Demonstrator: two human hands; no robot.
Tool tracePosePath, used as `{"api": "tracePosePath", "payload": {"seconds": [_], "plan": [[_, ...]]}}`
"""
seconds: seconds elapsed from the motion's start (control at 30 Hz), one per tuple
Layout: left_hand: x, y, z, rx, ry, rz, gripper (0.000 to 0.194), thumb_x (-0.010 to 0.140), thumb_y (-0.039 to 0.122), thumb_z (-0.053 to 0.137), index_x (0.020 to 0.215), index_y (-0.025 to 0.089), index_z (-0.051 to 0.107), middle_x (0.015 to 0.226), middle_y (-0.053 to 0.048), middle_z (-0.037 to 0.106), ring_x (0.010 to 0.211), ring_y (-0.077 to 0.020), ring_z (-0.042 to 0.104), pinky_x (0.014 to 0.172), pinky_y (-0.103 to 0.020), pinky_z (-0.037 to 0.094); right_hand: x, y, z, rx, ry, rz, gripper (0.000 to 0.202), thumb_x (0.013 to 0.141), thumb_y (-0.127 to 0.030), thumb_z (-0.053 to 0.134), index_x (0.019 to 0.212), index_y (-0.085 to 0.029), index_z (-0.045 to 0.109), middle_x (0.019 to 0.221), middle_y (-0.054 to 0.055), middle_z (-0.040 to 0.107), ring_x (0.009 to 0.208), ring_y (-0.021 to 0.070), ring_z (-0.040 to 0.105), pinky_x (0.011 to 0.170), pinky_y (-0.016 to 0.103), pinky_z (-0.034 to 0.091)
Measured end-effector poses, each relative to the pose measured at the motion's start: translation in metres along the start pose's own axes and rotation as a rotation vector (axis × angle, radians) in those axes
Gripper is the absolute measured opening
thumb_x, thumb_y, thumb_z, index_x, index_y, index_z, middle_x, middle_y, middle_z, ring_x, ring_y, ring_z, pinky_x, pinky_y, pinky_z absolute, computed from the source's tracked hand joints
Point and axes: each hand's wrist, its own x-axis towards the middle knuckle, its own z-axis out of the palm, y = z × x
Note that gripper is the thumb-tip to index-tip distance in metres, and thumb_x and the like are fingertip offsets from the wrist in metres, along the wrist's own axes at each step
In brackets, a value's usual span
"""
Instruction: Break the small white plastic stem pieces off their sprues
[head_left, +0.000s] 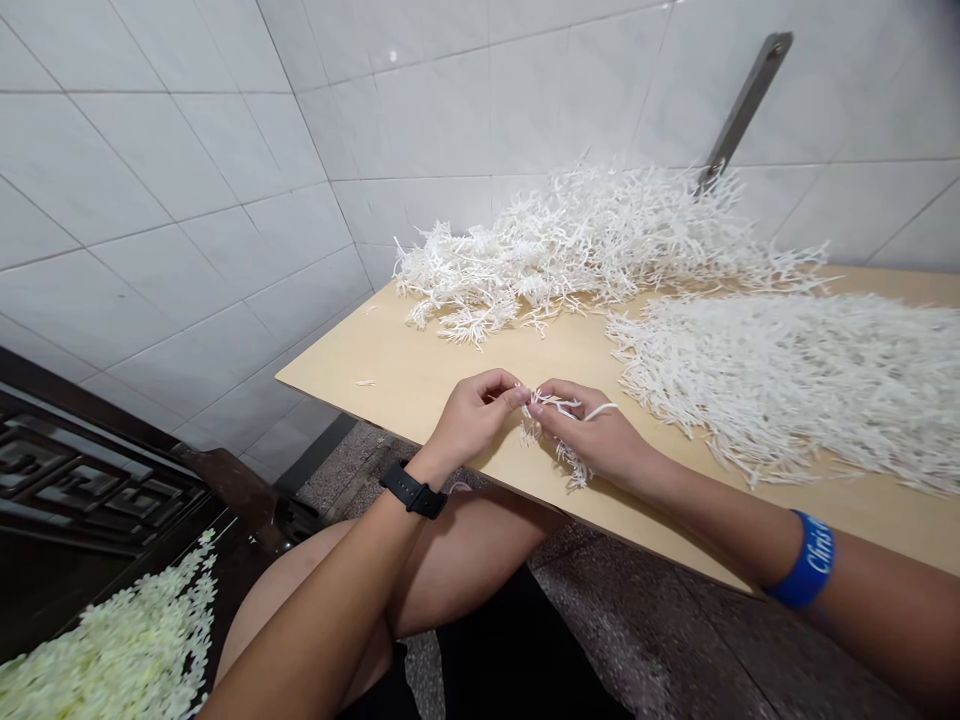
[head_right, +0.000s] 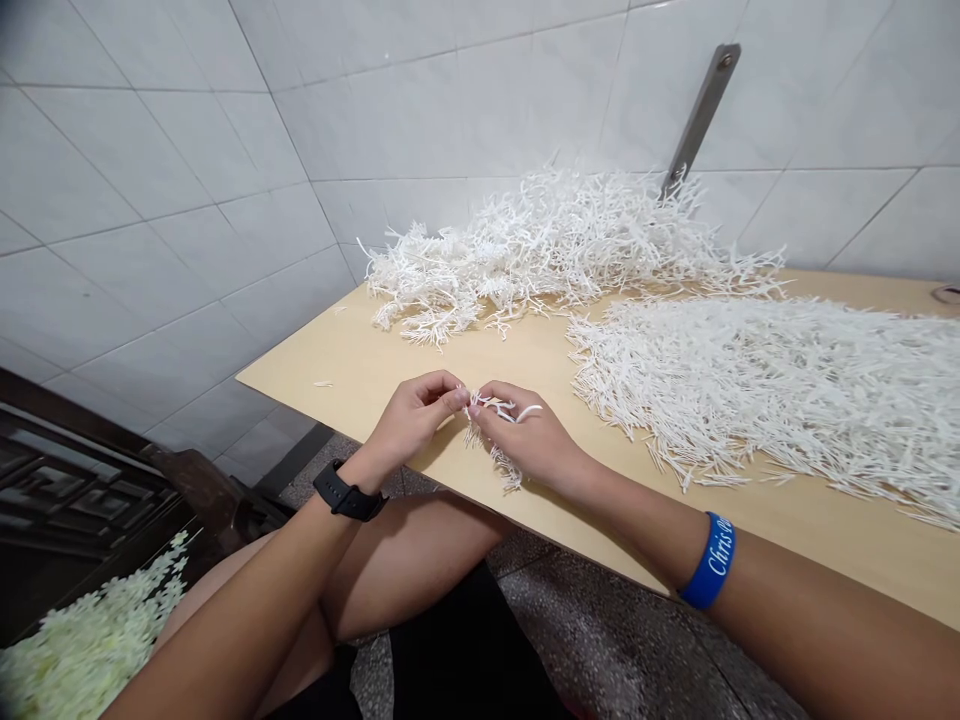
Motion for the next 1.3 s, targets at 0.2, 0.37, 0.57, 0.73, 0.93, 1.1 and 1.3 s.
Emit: {"api": "tracePosePath", "payload": {"seconds": [0.2,0.37,0.57,0.73,0.93,1.1,1.3], "plan": [[0.003,-0.009,-0.004,-0.093,0.262,-0.031,0.024,0.085,0.035,0.057,0.069,0.018,0.052,0.061,0.003,0.053,0.056,-0.0102,0.051,0.057,-0.022,0.042,-0.004,-0.002,-0.001,0.05,-0.053,0.036,0.031,0.082,-0.048,0.059,0.075,-0.019,0.052,0.054,-0.005,0.047,0.048,0.0092,0.042,0.046,0.022,0.032],[0.003,-0.015,0.0,0.113,0.189,0.034,0.009,0.082,0.023,0.059,0.083,0.017,0.066,0.085,-0.003,0.069,0.077,-0.0153,0.061,0.073,-0.026,0.046,-0.001,-0.003,-0.003,0.192,0.02,0.111,0.035,0.075,-0.05,0.067,0.083,-0.018,0.057,0.058,-0.003,0.053,0.051,0.0117,0.048,0.047,0.024,0.036],[-0.003,-0.007,0.004,0.215,0.128,0.134,0.021,0.09,0.023,0.048,0.096,0.02,0.068,0.104,-0.006,0.069,0.097,-0.0201,0.061,0.086,-0.031,0.044,0.003,-0.003,-0.007,0.418,0.082,0.134,0.035,0.082,-0.048,0.06,0.099,-0.017,0.061,0.081,0.002,0.06,0.055,0.01,0.05,0.051,0.025,0.04],[-0.006,0.005,0.005,0.244,-0.063,0.229,0.02,0.086,0.036,0.059,0.096,0.019,0.066,0.104,-0.008,0.066,0.1,-0.0215,0.059,0.09,-0.033,0.043,0.004,-0.002,-0.006,0.482,0.132,0.133,0.03,0.081,-0.047,0.06,0.095,-0.02,0.059,0.085,0.001,0.058,0.058,0.0105,0.052,0.054,0.026,0.042],[-0.005,0.001,0.006,0.167,-0.036,0.154,0.016,0.087,0.03,0.057,0.085,0.018,0.068,0.092,-0.006,0.068,0.086,-0.0185,0.061,0.078,-0.028,0.045,0.004,-0.001,-0.007,0.512,0.052,0.148,0.029,0.078,-0.042,0.065,0.096,-0.02,0.058,0.082,0.0,0.059,0.059,0.0116,0.053,0.055,0.026,0.043],[-0.003,0.001,0.002,0.071,0.074,0.069,0.018,0.085,0.033,0.059,0.082,0.017,0.067,0.085,-0.004,0.069,0.081,-0.0171,0.061,0.072,-0.025,0.045,0.005,0.002,-0.008,0.532,0.072,0.17,0.031,0.076,-0.04,0.069,0.098,-0.018,0.063,0.076,0.003,0.063,0.068,0.0159,0.06,0.065,0.031,0.049],[-0.003,0.003,0.0,-0.005,0.067,0.057,0.017,0.082,0.033,0.063,0.08,0.016,0.067,0.085,-0.004,0.069,0.08,-0.0163,0.06,0.073,-0.025,0.045,0.005,0.005,-0.008,0.462,0.112,0.07,0.039,0.088,-0.046,0.053,0.117,-0.023,0.064,0.137,0.007,0.055,0.127,0.0244,0.049,0.103,0.041,0.041]]}}
